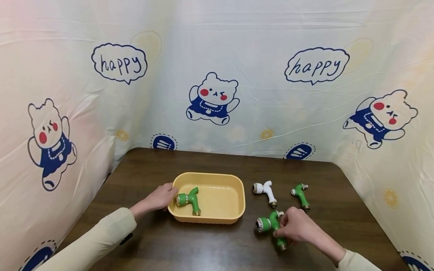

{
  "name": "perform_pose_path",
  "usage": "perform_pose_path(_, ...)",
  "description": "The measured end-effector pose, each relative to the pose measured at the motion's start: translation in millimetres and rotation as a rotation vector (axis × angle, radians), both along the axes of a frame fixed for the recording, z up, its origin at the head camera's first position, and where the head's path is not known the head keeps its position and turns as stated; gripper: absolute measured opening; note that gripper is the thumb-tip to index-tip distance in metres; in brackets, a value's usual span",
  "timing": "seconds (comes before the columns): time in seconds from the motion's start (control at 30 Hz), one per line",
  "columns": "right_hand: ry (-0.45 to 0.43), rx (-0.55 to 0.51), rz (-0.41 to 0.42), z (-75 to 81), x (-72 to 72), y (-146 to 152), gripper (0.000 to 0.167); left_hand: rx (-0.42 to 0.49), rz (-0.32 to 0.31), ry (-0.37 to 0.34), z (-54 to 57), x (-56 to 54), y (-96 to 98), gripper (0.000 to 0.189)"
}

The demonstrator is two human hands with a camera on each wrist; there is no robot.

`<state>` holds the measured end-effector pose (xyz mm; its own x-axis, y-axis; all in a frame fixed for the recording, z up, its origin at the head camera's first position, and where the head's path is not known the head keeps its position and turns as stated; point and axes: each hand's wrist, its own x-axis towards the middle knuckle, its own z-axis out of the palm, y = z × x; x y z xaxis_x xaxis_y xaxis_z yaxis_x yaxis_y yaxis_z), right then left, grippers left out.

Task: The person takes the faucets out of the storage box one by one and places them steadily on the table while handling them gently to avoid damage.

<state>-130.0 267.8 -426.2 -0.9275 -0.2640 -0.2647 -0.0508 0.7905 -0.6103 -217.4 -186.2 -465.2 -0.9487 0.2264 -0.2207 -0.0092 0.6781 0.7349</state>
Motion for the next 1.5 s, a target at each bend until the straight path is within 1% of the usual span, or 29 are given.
perform_pose_path(0.13, -0.006, -0.011, -0.008, -2.4, -0.2, 0.6, 0.030, -0.004, 0.001, -0.001, -0.8, 0.1, 0.1, 0.034)
perform_pose_path(0.33, -0.005, 0.009, -0.009, -5.7, -2.2, 0.6, 0.033, -0.008, 0.006, 0.000, -2.0, 0.0, 0.3, 0.034)
perform_pose_path(0.6, -0.002, 0.028, -0.045, -8.3, -5.4, -0.4, 0.034, -0.004, 0.007, 0.003, -1.9, -0.5, 0.1, 0.034)
perform_pose_path(0.93, -0.039, -0.017, -0.055, -11.6, -6.3, 1.2, 0.032, -0.013, -0.003, 0.008, -4.0, -2.4, -0.3, 0.032)
perform_pose_path(1.13, -0.035, -0.008, -0.057, -12.9, -6.5, 2.2, 0.031, -0.011, -0.006, 0.009, -3.8, -2.8, -0.6, 0.032)
perform_pose_path(1.5, -0.044, -0.034, -0.065, -17.1, -5.8, 3.9, 0.028, -0.004, 0.000, -0.006, -3.3, -2.8, -0.5, 0.034)
